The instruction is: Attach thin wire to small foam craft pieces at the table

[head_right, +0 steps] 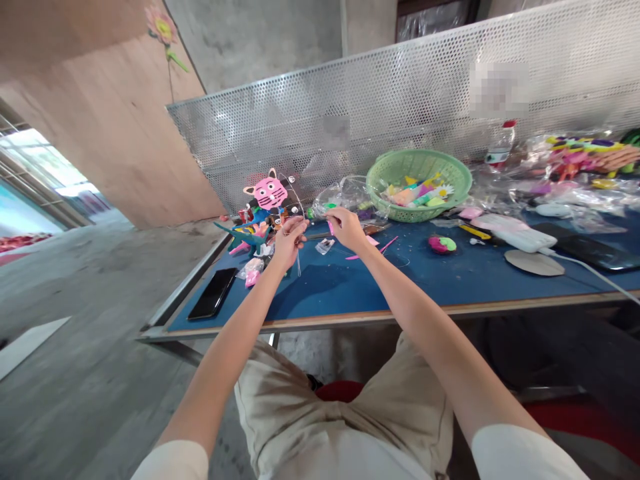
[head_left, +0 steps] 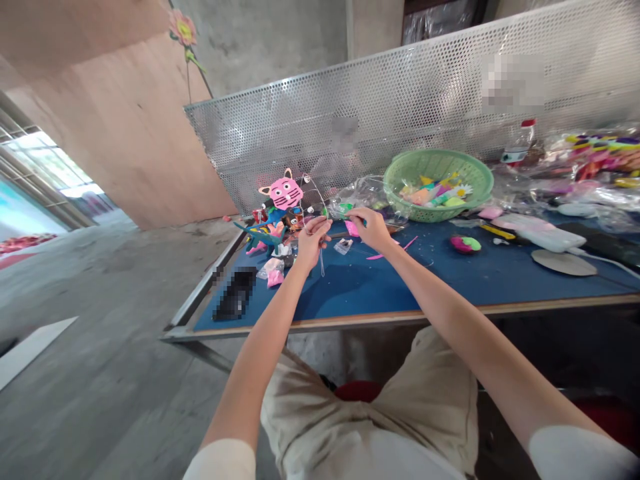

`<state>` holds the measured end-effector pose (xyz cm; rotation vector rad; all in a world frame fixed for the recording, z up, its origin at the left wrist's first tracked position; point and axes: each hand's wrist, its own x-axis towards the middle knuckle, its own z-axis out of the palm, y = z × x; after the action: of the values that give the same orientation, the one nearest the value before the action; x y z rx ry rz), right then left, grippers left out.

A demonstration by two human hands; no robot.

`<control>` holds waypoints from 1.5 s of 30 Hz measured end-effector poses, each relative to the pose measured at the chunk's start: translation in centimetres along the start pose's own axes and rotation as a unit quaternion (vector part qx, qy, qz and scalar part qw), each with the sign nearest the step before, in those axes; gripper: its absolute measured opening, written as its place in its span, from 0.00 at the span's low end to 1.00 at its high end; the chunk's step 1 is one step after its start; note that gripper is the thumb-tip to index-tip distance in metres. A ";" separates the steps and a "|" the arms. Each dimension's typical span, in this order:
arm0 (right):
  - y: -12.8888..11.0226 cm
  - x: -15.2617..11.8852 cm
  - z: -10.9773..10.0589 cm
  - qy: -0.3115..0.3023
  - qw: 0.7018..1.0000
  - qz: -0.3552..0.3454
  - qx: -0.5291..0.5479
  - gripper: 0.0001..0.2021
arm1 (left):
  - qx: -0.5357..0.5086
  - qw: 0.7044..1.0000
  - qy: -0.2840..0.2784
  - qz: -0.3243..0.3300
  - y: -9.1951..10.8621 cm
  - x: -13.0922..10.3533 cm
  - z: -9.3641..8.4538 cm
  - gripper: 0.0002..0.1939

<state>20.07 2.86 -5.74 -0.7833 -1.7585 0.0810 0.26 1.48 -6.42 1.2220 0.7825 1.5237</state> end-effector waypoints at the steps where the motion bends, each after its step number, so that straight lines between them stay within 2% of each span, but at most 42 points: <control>1: 0.0 0.0 0.0 0.007 1.000 -0.001 0.000 0.15 | -0.003 1.000 0.001 -0.001 0.1 -0.1 0.0 0.26; 7: -0.6 -0.2 -0.3 -0.037 0.998 0.049 -0.029 0.13 | 0.010 1.000 -0.006 -0.002 0.3 -0.3 0.0 0.26; 10: -0.7 -0.3 -0.1 -0.040 0.996 0.064 -0.044 0.13 | 0.021 1.000 -0.016 -0.008 0.2 -0.3 0.1 0.24; 15: -0.7 -0.2 0.2 -0.031 0.997 0.038 -0.052 0.12 | 0.033 0.999 0.002 0.000 0.1 -0.3 0.4 0.22; 21: -1.6 -0.3 0.4 -0.040 0.997 0.060 0.001 0.11 | 0.025 1.000 0.008 -0.001 0.2 -0.5 0.7 0.21; 31: -2.2 -0.3 0.5 -0.020 0.998 0.048 0.041 0.08 | -0.022 1.000 -0.008 -0.005 0.3 -0.9 1.4 0.22; 35: -2.2 -0.3 0.7 -0.011 0.997 0.049 0.052 0.07 | -0.017 1.000 -0.008 -0.014 0.4 -1.1 1.3 0.25; 45: -2.3 -0.5 0.8 -0.030 0.997 0.046 0.055 0.09 | 0.003 1.000 -0.006 -0.023 0.1 -0.9 1.0 0.22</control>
<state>18.37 1.06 -5.38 -0.7879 -1.7583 0.2624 1.20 0.52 -6.34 1.2083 0.8024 1.4776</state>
